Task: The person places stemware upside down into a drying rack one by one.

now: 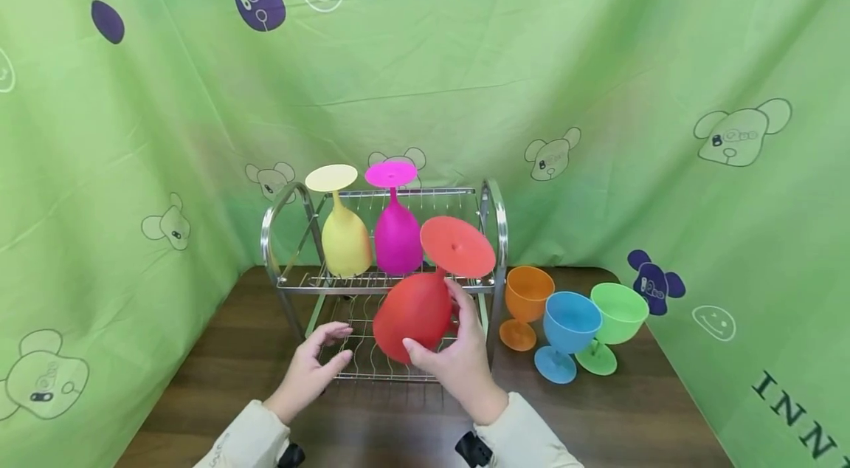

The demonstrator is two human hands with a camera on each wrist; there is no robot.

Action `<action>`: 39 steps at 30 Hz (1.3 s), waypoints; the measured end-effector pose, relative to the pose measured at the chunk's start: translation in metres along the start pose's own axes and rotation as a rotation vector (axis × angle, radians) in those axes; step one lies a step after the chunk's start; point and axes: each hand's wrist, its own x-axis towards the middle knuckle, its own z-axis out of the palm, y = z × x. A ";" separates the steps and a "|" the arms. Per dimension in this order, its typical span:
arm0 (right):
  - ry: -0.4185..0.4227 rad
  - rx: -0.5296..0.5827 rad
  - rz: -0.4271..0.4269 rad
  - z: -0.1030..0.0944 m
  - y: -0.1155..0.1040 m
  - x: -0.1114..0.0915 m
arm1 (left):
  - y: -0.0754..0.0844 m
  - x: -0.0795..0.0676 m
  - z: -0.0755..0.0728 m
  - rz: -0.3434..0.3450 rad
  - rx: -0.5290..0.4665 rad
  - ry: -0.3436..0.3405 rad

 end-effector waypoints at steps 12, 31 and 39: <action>0.000 0.115 0.041 -0.013 -0.028 0.031 | -0.024 -0.005 -0.040 -0.116 0.164 0.462; -0.004 -0.259 0.277 -0.009 -0.022 0.116 | 0.004 0.050 -0.088 -0.711 0.034 0.118; 0.020 -0.378 0.329 0.000 -0.009 0.126 | -0.002 0.052 -0.081 -0.736 0.052 0.170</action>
